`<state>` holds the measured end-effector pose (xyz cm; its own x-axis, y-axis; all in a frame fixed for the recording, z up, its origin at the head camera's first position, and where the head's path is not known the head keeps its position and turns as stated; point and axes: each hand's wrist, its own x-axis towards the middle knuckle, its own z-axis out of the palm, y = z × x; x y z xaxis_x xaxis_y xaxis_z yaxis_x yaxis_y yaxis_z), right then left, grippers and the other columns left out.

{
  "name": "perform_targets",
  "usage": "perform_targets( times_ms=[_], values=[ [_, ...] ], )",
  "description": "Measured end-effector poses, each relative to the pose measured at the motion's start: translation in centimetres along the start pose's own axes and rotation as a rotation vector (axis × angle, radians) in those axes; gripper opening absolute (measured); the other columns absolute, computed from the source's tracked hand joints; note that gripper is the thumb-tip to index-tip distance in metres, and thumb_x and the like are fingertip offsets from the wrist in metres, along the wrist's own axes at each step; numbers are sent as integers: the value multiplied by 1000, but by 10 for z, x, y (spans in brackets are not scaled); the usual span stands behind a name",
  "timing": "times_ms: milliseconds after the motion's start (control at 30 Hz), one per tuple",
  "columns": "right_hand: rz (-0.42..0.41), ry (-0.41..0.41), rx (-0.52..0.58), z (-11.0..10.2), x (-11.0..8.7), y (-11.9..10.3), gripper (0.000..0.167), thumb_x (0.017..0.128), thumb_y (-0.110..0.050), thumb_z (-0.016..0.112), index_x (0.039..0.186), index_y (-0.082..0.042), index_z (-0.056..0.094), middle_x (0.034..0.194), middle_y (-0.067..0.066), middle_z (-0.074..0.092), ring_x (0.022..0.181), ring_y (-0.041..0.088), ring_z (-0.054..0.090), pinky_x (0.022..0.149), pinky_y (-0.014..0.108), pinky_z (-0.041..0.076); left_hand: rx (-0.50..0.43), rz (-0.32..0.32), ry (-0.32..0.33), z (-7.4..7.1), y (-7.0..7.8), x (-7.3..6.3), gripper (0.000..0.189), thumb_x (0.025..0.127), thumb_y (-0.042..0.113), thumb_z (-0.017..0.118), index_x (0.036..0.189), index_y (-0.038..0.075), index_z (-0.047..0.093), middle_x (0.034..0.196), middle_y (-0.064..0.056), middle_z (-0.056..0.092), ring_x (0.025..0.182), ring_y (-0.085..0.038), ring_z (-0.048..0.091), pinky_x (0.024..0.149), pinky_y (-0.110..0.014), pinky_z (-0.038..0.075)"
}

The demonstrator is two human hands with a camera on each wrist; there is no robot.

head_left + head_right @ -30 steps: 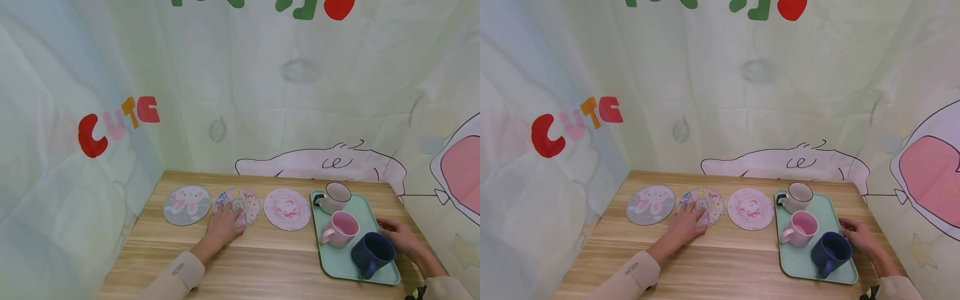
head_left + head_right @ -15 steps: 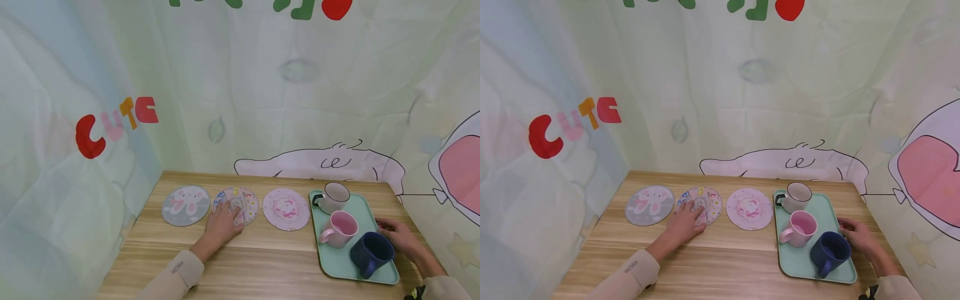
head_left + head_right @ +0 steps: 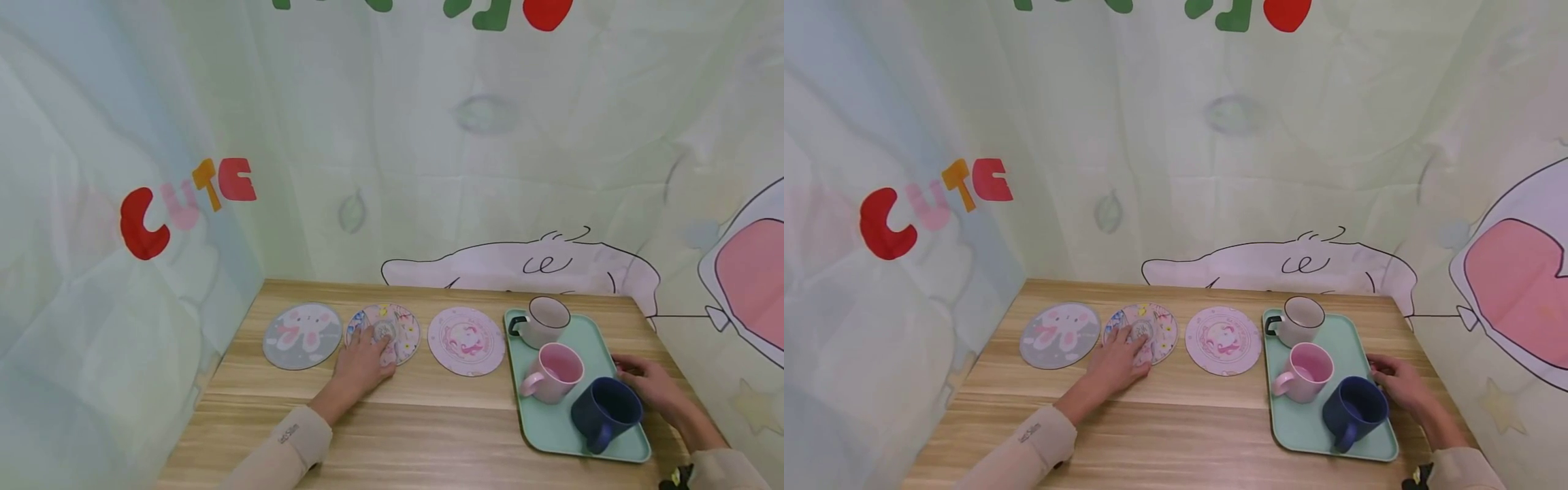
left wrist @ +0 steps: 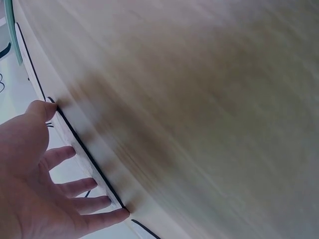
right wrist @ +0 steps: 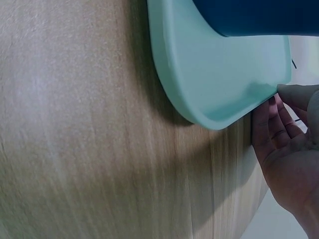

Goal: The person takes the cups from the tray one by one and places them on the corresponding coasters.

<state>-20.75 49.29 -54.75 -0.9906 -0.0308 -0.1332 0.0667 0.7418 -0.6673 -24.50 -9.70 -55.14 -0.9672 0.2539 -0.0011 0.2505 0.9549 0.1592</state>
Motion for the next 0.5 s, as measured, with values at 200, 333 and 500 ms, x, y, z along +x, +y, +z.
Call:
perform_targets(
  times_ms=[200,333,500],
  values=[
    [-18,12,4,1,0,2,43,104,-3,59,142,18,52,123,29,66,102,15,59,78,18,47,-2,0,-3,0,-2,2,65,98,54,66,153,20,59,162,-23,41,149,-52,36,106,-69,46],
    [-9,5,10,1,1,3,43,105,-4,59,143,17,52,124,29,66,103,16,60,78,18,47,-2,-3,-14,1,-3,4,64,99,54,65,154,20,58,163,-23,40,150,-53,34,109,-69,43],
    [7,-6,4,0,2,4,44,106,-5,58,144,17,50,125,30,64,107,24,59,78,19,47,6,-1,-18,0,-3,4,63,100,53,64,154,20,58,163,-23,40,150,-52,34,113,-69,39]
  ],
)
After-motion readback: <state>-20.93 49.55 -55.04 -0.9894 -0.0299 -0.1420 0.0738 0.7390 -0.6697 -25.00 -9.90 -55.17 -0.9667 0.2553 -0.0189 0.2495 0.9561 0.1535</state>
